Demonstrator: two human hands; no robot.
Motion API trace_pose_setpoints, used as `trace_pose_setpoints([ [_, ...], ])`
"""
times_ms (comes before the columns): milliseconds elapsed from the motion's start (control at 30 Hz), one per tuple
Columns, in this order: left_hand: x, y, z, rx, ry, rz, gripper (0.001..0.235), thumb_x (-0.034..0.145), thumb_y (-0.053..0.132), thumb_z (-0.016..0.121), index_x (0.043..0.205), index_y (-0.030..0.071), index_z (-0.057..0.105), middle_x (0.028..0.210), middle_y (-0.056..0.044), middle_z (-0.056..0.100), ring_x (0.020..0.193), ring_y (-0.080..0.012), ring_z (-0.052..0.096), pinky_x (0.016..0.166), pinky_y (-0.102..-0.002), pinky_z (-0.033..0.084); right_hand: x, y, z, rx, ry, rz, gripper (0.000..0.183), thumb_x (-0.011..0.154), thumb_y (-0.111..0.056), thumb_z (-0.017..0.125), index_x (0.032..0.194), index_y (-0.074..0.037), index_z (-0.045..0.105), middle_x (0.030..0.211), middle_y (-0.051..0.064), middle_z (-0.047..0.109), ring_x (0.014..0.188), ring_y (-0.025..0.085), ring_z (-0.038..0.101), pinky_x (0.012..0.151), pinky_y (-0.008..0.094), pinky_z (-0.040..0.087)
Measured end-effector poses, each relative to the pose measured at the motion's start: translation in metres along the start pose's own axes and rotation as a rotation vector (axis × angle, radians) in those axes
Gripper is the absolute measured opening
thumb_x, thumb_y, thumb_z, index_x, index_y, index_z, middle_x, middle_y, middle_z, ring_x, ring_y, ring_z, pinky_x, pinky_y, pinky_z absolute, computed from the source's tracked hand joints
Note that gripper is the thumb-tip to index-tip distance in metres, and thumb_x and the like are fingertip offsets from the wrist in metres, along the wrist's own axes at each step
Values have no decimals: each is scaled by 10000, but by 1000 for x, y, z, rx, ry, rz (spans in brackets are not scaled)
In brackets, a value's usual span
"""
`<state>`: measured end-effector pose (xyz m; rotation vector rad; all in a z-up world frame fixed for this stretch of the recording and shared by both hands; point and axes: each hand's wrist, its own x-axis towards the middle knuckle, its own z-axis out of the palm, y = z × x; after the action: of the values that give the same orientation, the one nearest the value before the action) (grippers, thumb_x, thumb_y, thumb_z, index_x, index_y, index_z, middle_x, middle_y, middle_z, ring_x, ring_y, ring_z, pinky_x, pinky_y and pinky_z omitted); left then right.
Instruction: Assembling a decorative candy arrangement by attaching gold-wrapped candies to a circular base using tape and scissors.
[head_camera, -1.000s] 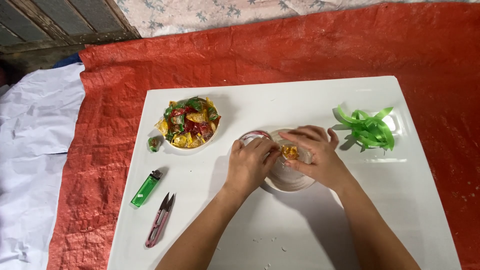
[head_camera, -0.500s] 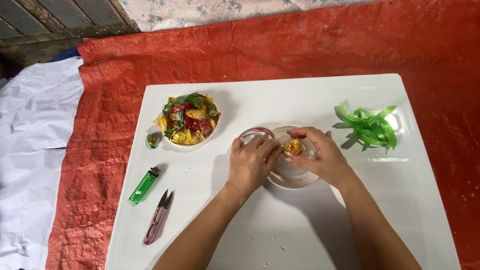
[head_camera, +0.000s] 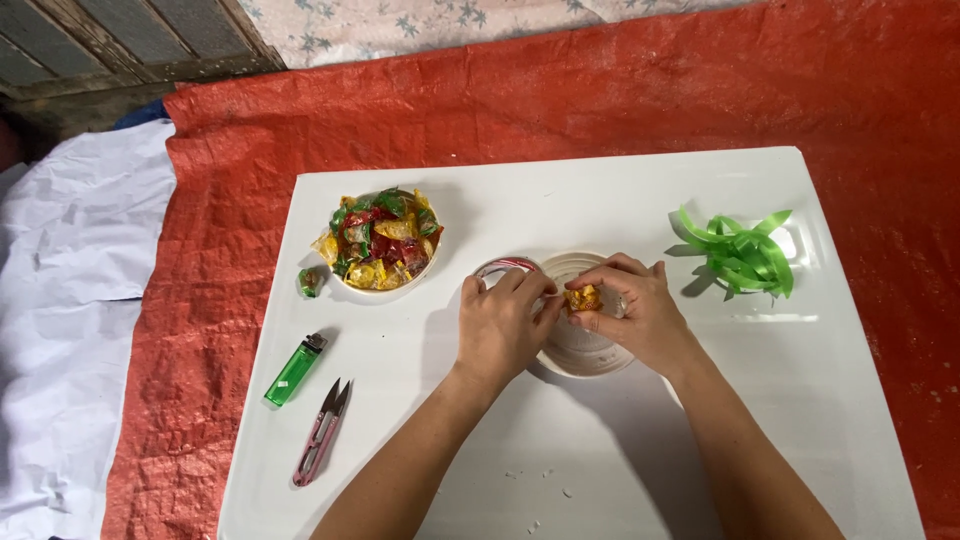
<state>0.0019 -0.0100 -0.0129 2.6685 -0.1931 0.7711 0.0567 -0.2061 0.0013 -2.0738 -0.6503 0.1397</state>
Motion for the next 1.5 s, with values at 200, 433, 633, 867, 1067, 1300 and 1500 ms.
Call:
trace_pose_setpoints([
  [200,-9,2,-39,0,-144,-24,724,841,310,775,1485,142,489,1123,-139,667,1131,-307,615,988,-544,353,-2,-4,-2,-14,4,21,392,774,-271,876,1138,-197,752,1103,42,712,1169,301,612,1056,845,62],
  [433,-120,-60,-150,297,-473,-424,646,883,553,633,1444,251,526,1342,-69,621,1287,-301,528,1028,-507,412,1,-14,-17,21,-83,83,505,740,-249,856,1230,-270,737,1168,-88,687,1146,75,598,1127,400,125],
  [633,-220,-112,-142,534,-426,-591,786,811,530,702,1498,232,462,1329,-48,562,1170,-361,585,962,-502,545,0,-19,-27,-29,-194,154,568,705,-261,837,1254,-334,713,1426,-11,609,1472,73,389,1184,483,-3],
  [867,-232,-134,-129,292,-380,-599,683,845,267,679,1501,198,500,1099,-59,606,1033,-301,635,1022,-470,493,-1,-22,-33,-10,-206,157,519,752,-253,827,1256,-292,709,1381,-95,667,1517,88,336,1194,577,-92],
  [1067,-108,-49,-165,59,-492,-626,419,851,197,586,1269,223,567,1185,-50,588,868,-353,709,729,-538,539,0,-14,-32,-15,-187,111,443,744,-262,847,1176,-279,750,1322,-117,703,1472,98,408,1184,564,-15],
  [1300,9,19,-132,388,-527,210,350,987,491,526,1092,187,663,815,-17,666,684,-269,717,592,-421,594,-4,-28,-36,58,-134,50,455,739,-337,891,1132,-149,761,1212,90,746,1408,333,478,1103,847,-26],
  [1500,55,33,-74,661,-617,588,132,897,174,714,779,144,664,608,16,610,454,-162,566,447,-287,471,-4,-21,-36,61,-147,53,466,753,-398,862,1138,-155,762,1208,58,753,1410,314,483,1105,851,1],
])
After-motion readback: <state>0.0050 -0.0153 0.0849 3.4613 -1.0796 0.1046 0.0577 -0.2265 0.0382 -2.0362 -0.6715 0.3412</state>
